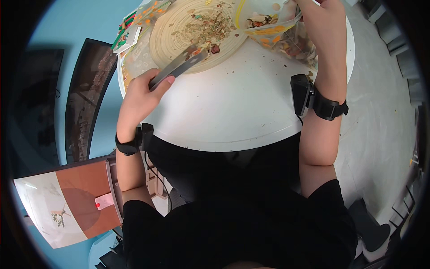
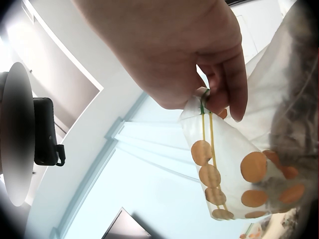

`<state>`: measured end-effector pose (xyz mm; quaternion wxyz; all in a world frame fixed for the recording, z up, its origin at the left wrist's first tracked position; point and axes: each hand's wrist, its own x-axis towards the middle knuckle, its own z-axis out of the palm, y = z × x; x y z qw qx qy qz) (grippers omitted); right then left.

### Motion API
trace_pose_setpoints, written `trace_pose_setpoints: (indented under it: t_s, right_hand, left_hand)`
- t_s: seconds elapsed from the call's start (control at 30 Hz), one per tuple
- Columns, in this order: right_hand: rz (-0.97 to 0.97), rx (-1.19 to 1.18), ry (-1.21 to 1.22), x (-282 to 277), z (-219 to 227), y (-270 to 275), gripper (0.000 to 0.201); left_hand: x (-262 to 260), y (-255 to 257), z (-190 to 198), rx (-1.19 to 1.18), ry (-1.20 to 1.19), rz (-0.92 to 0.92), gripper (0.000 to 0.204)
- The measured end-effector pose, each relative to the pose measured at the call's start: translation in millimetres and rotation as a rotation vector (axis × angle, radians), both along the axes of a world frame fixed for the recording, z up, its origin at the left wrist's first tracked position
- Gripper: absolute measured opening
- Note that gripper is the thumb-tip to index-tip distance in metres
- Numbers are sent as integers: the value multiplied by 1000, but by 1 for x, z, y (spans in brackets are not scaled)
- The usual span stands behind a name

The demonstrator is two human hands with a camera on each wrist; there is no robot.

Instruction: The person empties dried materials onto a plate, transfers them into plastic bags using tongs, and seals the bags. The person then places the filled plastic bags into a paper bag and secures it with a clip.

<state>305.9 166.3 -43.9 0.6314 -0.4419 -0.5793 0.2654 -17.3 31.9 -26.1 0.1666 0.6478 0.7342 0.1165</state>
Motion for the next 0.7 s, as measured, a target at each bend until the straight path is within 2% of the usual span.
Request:
trace_pose_setpoints:
  t_s: [0.1,0.4,0.7]
  right_hand:
    - [-9,-24,-5,-1,3,-3,28]
    - [0,-23,-10,-3,2,-2,29]
    - [-20,-26,-16,-3,2,-4,28]
  left_hand:
    - [11,0,-1,-33,105,41,42]
    - [3,6,-15,39,103,-12,42]
    - [-13,16,-10,46,-105,-6,41]
